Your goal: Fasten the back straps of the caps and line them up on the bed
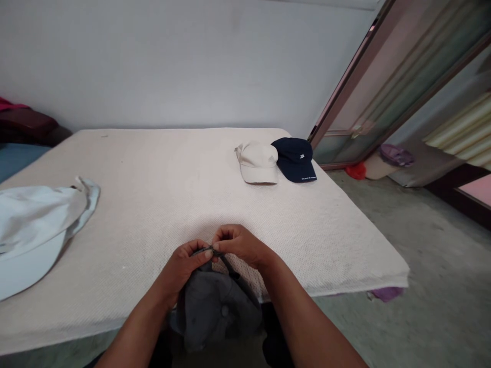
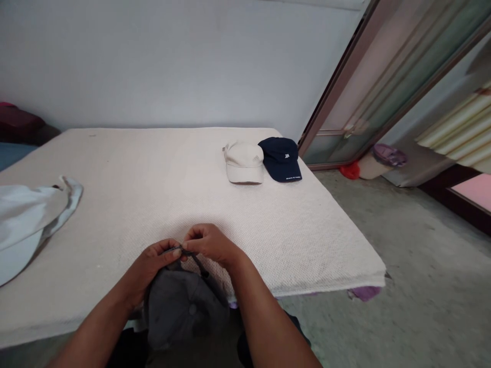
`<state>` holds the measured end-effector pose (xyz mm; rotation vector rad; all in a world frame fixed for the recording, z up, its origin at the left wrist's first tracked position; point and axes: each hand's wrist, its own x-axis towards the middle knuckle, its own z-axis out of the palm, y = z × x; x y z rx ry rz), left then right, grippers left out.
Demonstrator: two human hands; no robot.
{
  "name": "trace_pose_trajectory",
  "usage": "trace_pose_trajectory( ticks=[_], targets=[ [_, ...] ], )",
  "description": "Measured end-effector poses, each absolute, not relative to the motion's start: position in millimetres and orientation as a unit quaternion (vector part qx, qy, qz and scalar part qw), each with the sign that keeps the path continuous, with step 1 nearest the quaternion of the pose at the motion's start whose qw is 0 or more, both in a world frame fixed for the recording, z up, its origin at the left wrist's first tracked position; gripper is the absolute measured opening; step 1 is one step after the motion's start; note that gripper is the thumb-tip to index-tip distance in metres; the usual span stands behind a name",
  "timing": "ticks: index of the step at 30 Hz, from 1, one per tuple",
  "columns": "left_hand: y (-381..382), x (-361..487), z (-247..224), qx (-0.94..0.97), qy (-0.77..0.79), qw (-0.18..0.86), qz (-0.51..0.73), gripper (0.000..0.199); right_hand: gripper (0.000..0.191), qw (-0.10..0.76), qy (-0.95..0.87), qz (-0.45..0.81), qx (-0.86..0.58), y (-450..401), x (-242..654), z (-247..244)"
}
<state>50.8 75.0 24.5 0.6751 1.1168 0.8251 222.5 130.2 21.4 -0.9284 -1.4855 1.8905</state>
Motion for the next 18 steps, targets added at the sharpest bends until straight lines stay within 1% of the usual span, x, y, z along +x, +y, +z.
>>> trace_pose_trajectory(
  ticks=[6,12,18],
  targets=[
    [74.0,52.8,24.6,0.295,0.491,0.719,0.394,0.016,0.005,0.298,-0.542,0.713,-0.331,127.5,222.5,24.2],
    [74.1,55.0,26.4,0.281,0.489,0.724,0.397,0.016,0.003,0.29,-0.557,0.698,-0.345,126.5,223.8,24.5],
    [73.9,56.1,26.2,0.312,0.509,0.708,0.377,0.017,0.003,0.268,-0.594,0.661,-0.372,128.1,225.9,22.8]
  ],
)
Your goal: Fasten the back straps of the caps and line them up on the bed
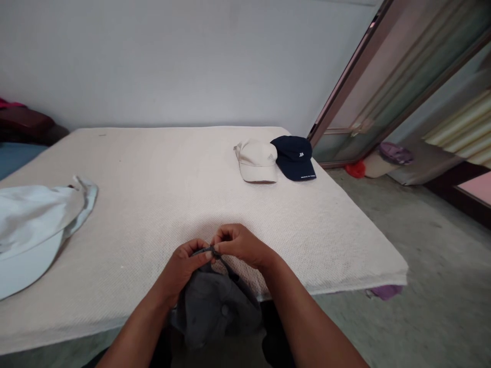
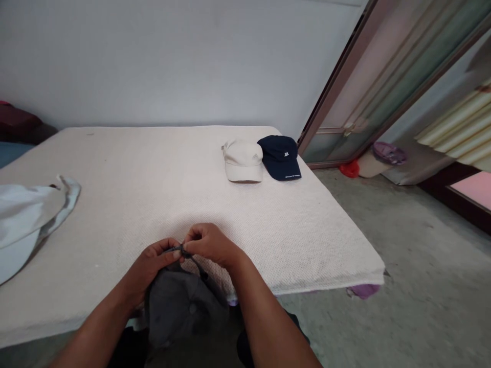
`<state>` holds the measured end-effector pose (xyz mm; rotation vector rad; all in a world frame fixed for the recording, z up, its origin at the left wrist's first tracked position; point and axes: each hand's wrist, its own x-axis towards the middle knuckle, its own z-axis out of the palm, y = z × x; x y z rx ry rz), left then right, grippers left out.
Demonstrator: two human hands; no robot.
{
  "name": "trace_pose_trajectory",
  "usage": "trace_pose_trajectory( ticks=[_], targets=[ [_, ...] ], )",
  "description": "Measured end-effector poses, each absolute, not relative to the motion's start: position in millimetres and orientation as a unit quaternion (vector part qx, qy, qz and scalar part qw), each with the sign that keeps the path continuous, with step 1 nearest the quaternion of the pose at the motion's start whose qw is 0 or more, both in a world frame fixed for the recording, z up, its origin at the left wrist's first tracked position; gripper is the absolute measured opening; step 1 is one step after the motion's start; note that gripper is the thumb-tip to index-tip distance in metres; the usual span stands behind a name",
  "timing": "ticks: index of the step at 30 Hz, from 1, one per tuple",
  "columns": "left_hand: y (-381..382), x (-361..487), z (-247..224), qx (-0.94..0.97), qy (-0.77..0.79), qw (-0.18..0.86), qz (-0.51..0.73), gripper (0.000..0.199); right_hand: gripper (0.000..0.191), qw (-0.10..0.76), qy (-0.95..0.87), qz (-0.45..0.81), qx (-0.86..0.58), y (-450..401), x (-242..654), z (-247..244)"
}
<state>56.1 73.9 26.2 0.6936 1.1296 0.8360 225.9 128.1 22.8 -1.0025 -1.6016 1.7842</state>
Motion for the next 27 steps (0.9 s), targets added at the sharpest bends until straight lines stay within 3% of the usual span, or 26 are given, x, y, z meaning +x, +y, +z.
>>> trace_pose_trajectory(
  ticks=[14,27],
  targets=[
    [73.7,55.7,23.8,0.306,0.505,0.712,0.38,0.017,0.003,0.277,-0.586,0.664,-0.372,126.6,222.0,24.3],
    [71.5,60.3,31.7,0.304,0.478,0.675,0.473,0.017,0.014,0.356,-0.514,0.718,-0.307,122.1,214.9,33.8]
  ],
)
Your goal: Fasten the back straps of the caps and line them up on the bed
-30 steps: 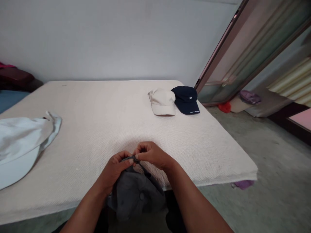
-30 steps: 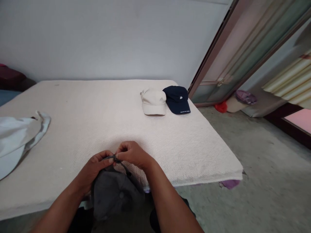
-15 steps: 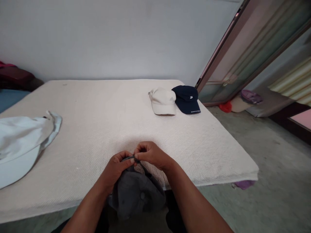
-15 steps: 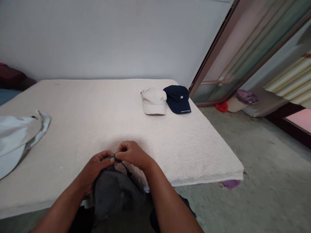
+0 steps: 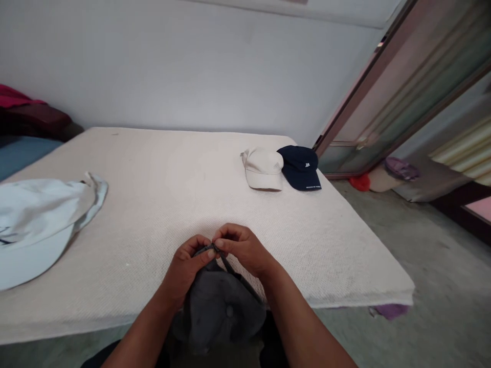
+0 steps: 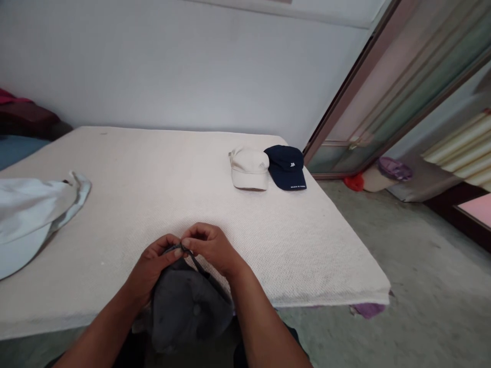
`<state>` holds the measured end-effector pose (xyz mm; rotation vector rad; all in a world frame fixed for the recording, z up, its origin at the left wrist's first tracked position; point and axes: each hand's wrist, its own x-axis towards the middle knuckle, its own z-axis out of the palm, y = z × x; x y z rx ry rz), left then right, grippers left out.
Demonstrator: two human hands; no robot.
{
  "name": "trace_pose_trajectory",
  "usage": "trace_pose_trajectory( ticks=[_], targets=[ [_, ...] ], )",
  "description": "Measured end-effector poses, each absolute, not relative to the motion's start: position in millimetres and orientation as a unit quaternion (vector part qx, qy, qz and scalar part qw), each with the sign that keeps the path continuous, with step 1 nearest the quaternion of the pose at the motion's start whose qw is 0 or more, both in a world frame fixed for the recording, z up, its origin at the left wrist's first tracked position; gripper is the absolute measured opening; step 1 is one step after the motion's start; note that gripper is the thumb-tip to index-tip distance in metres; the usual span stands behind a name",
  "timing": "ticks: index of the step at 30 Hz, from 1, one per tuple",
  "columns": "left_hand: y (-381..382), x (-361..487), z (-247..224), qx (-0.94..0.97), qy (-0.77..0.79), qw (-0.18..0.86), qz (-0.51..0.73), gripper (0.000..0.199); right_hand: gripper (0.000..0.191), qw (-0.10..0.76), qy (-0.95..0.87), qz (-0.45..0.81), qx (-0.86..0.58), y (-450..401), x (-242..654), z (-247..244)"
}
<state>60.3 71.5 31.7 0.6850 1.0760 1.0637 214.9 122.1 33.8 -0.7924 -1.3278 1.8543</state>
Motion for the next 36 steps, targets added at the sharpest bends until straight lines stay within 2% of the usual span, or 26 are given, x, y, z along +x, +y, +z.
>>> trace_pose_trajectory(
  ticks=[15,27,36],
  targets=[
    [54.0,53.5,34.5,0.288,0.444,0.707,0.47,0.015,0.013,0.382,-0.482,0.707,-0.349,91.9,208.1,48.8],
    [36.0,43.2,35.0,0.245,0.422,0.74,0.463,0.016,0.018,0.341,-0.446,0.755,-0.338,74.3,208.6,53.5],
    [32.6,39.4,45.0,0.326,0.432,0.733,0.412,0.013,0.005,0.285,-0.453,0.78,-0.324,73.0,216.0,55.2]
  ],
)
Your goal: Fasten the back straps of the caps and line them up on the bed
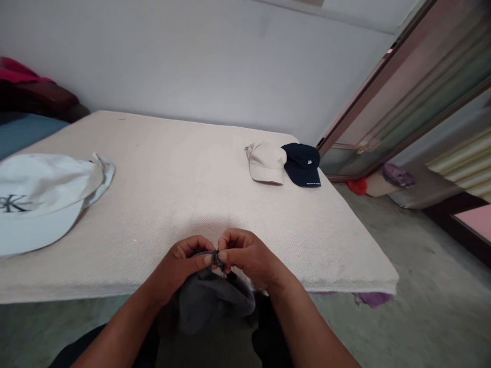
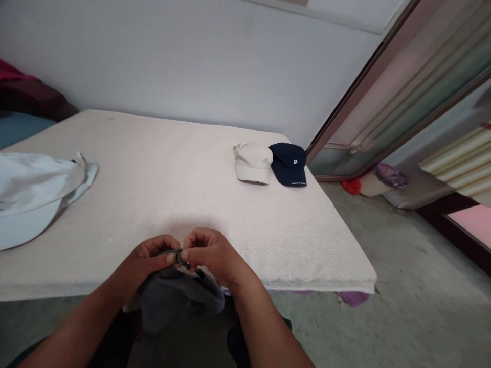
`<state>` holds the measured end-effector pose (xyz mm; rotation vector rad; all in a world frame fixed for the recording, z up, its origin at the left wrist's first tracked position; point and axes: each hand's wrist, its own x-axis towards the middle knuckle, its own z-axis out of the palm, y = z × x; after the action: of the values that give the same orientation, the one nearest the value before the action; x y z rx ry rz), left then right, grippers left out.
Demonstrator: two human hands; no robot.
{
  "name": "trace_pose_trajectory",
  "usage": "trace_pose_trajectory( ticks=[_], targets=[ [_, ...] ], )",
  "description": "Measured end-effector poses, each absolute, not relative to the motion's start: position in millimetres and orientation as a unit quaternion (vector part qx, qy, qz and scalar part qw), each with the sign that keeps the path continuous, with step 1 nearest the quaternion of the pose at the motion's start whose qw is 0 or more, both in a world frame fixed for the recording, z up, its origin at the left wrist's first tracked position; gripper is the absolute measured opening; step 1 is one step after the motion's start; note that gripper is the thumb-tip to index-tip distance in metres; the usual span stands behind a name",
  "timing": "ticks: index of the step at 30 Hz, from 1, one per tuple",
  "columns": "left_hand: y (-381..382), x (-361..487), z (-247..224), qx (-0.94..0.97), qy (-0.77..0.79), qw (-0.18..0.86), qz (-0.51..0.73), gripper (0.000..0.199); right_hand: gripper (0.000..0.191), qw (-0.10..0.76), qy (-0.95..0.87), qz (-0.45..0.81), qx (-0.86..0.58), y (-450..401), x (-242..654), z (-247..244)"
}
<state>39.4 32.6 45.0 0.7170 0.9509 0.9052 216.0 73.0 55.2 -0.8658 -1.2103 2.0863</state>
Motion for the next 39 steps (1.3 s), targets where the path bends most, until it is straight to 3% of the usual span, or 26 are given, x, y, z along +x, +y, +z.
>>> trace_pose_trajectory(
  ticks=[27,39],
  targets=[
    [34.1,43.1,42.9,0.37,0.484,0.704,0.364,0.016,0.007,0.253,-0.527,0.718,-0.379,75.2,219.5,48.7],
    [32.7,45.0,31.8,0.397,0.466,0.678,0.407,0.016,0.008,0.272,-0.516,0.721,-0.375,75.9,219.6,44.0]
  ],
)
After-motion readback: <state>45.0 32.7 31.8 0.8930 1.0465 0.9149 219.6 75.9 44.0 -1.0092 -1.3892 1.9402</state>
